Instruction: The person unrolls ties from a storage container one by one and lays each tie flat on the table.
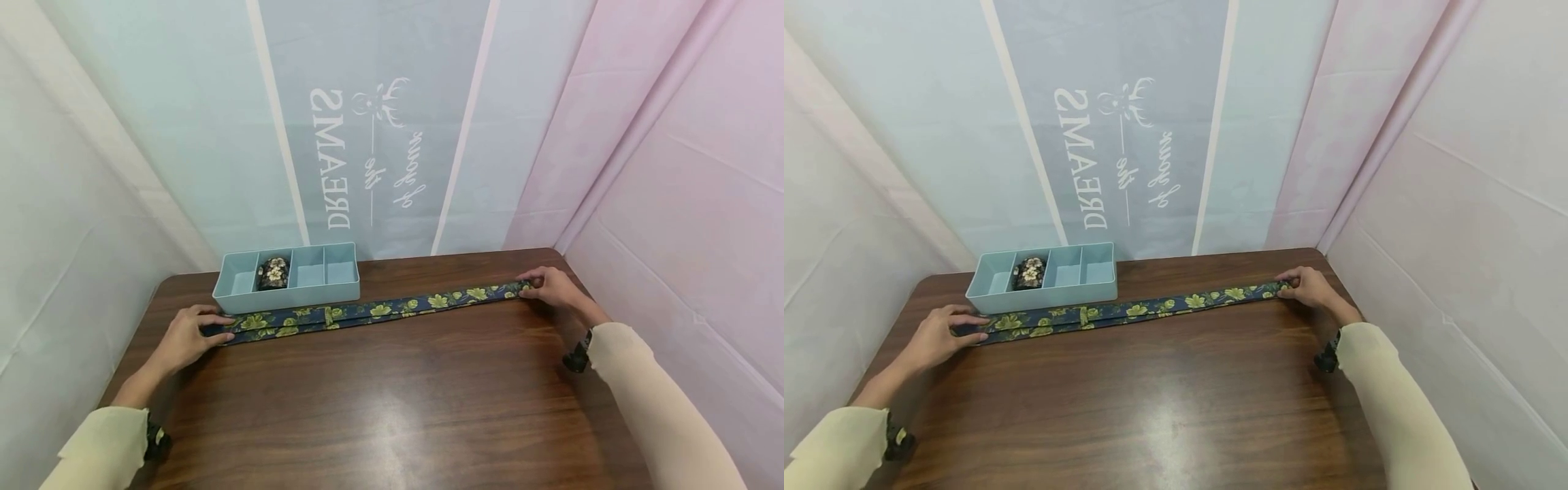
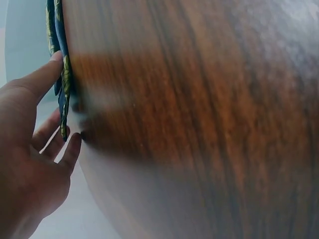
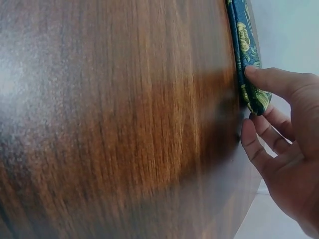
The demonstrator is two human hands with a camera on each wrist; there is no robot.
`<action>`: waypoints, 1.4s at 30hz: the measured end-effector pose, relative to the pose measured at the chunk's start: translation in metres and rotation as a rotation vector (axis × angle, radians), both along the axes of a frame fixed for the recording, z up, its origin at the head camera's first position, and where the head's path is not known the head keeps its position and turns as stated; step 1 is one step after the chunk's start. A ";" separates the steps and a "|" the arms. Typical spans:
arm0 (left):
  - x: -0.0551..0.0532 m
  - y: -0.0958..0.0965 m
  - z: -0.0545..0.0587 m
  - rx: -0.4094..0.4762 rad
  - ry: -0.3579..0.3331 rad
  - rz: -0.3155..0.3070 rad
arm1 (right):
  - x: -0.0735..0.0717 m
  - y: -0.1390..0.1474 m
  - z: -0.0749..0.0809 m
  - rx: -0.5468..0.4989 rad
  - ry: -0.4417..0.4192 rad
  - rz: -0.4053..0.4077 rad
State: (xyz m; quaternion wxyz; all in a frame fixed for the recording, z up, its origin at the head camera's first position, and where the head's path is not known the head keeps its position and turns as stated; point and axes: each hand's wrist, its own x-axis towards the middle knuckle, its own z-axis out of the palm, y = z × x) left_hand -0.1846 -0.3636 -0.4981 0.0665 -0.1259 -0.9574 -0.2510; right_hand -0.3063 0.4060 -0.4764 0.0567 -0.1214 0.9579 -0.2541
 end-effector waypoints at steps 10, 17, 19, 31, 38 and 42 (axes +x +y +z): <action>0.001 -0.003 0.005 -0.006 0.000 -0.012 | 0.003 0.002 0.008 -0.002 0.006 0.005; 0.006 -0.010 0.015 0.036 0.100 0.064 | 0.002 0.000 0.020 -0.055 0.034 0.041; 0.005 -0.011 0.019 0.059 0.137 0.085 | 0.001 -0.002 0.025 -0.047 0.067 0.065; -0.005 -0.003 0.041 0.135 0.199 0.144 | -0.001 -0.028 0.053 -0.037 0.021 0.069; -0.016 0.004 0.050 0.088 0.160 0.113 | -0.008 -0.044 0.065 -0.029 0.050 0.135; -0.022 0.008 0.053 0.057 0.088 0.116 | -0.013 -0.055 0.073 -0.020 0.058 0.176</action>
